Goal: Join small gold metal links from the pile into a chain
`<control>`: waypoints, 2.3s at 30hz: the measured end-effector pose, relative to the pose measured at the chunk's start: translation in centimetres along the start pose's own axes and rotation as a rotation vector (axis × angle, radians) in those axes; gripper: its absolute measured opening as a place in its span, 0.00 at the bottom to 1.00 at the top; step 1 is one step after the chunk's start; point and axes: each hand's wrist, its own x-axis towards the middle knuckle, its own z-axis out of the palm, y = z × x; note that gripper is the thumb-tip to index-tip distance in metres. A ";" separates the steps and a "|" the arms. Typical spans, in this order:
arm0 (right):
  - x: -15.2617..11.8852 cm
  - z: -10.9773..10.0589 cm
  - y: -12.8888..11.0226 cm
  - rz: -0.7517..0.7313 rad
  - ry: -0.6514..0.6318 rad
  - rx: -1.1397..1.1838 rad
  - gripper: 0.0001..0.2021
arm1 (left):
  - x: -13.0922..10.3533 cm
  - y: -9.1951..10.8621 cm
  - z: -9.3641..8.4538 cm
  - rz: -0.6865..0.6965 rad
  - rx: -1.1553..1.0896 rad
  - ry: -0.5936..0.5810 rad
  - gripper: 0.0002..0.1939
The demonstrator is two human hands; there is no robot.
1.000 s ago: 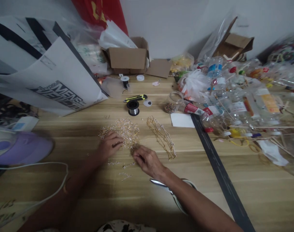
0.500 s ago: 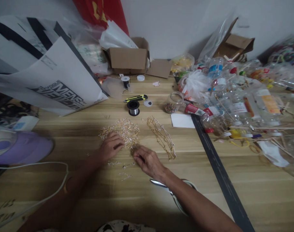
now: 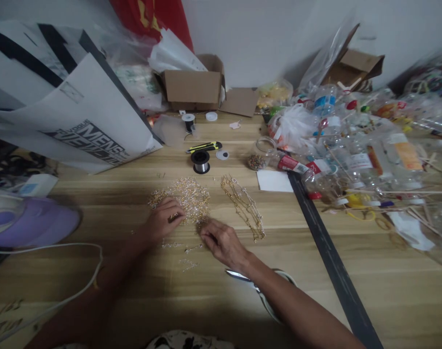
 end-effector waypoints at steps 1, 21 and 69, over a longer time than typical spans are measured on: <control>0.0 0.0 0.0 -0.003 0.000 0.001 0.07 | 0.0 0.0 0.0 -0.006 -0.014 0.017 0.07; 0.0 -0.1 0.0 0.005 -0.008 0.004 0.06 | 0.0 1.6 0.3 -0.103 -0.124 0.076 0.07; 0.0 -0.2 0.6 0.232 0.114 0.078 0.05 | 0.3 0.7 -0.2 -0.210 -0.299 -0.013 0.09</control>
